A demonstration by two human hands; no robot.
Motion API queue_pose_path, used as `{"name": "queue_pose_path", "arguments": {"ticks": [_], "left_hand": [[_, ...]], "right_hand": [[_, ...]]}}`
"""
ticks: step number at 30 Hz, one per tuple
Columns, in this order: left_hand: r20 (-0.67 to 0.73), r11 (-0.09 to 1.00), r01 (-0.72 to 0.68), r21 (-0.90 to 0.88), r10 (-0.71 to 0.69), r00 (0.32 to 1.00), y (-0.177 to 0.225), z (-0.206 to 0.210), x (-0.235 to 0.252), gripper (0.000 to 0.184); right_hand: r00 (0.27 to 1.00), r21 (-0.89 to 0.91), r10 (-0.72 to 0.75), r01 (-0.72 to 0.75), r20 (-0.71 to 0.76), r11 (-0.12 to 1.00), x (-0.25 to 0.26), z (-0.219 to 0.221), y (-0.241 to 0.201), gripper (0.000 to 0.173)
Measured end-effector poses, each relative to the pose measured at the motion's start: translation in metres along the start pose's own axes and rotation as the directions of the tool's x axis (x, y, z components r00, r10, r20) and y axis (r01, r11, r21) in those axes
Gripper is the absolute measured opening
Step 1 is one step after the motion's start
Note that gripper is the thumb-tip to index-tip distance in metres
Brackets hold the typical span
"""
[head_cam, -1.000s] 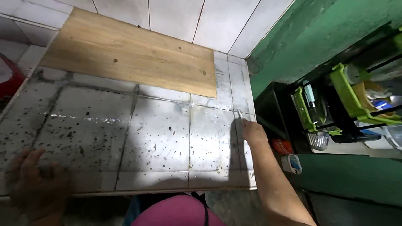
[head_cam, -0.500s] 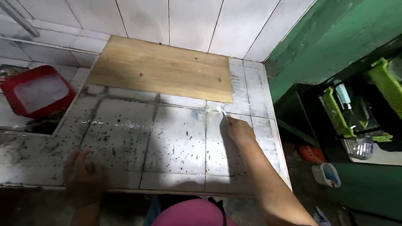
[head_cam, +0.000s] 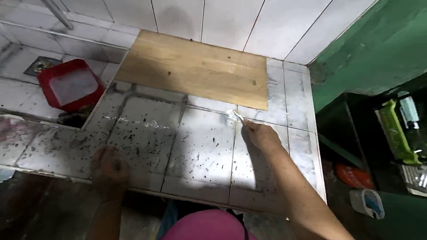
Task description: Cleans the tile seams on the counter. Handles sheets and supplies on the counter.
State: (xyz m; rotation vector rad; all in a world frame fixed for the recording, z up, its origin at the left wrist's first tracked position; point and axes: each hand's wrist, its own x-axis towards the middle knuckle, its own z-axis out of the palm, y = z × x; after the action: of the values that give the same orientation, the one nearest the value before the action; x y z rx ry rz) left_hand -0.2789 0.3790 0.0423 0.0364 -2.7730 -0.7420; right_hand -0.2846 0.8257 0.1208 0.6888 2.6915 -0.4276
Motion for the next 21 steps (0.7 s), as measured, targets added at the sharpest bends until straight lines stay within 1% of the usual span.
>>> {"name": "queue_pose_path", "arguments": {"ticks": [2, 4, 6, 7, 9, 11, 13, 15, 17, 19, 21], "left_hand": [[-0.005, 1.0, -0.019, 0.021, 0.019, 1.0, -0.002, 0.001, 0.001, 0.045], [0.0, 1.0, 0.003, 0.018, -0.003, 1.0, 0.0, 0.0, 0.001, 0.044], [0.007, 1.0, 0.031, -0.001, -0.031, 0.999, 0.006, -0.003, 0.002, 0.043], [0.014, 0.999, 0.036, -0.004, -0.036, 0.999, 0.008, -0.004, 0.002, 0.043], [0.034, 1.0, 0.028, 0.001, -0.028, 0.999, 0.008, -0.004, 0.001, 0.045], [0.026, 1.0, -0.015, 0.012, 0.015, 1.0, 0.004, -0.002, 0.0, 0.045], [0.024, 0.999, -0.038, 0.013, 0.037, 0.999, 0.0, -0.002, 0.001, 0.044], [0.026, 0.999, -0.037, 0.016, 0.037, 0.999, 0.001, -0.001, 0.001, 0.044], [0.008, 0.999, -0.044, 0.017, 0.044, 0.999, -0.002, 0.0, 0.001, 0.044], [0.006, 0.999, -0.034, 0.01, 0.034, 0.999, -0.004, 0.001, 0.0, 0.044], [0.004, 1.0, -0.029, 0.006, 0.029, 1.0, -0.004, 0.0, -0.001, 0.044]], "right_hand": [[0.999, 0.043, -0.043, 0.043, -0.017, 0.998, 0.004, -0.005, 0.019, 0.039], [0.993, 0.099, -0.098, 0.103, -0.058, 0.99, 0.003, -0.01, 0.038, 0.038], [0.984, 0.127, -0.145, 0.158, -0.108, 0.979, 0.0, -0.009, 0.043, 0.037], [0.982, 0.119, -0.156, 0.169, -0.109, 0.979, -0.002, -0.007, 0.038, 0.037], [0.988, 0.065, -0.138, 0.142, -0.064, 0.988, -0.003, -0.002, 0.018, 0.038], [0.994, -0.005, -0.11, 0.11, -0.027, 0.994, 0.0, -0.001, 0.008, 0.039], [0.995, -0.03, -0.097, 0.096, -0.014, 0.995, 0.001, -0.005, 0.021, 0.039], [0.995, -0.051, -0.097, 0.095, -0.029, 0.994, 0.001, -0.011, 0.051, 0.037], [0.998, -0.083, -0.061, 0.058, -0.025, 0.995, 0.0, -0.019, 0.073, 0.037], [0.999, -0.101, -0.045, 0.043, -0.017, 0.994, 0.001, -0.021, 0.067, 0.038], [0.994, -0.11, -0.11, 0.106, -0.024, 0.988, 0.006, -0.015, 0.044, 0.038]]}}
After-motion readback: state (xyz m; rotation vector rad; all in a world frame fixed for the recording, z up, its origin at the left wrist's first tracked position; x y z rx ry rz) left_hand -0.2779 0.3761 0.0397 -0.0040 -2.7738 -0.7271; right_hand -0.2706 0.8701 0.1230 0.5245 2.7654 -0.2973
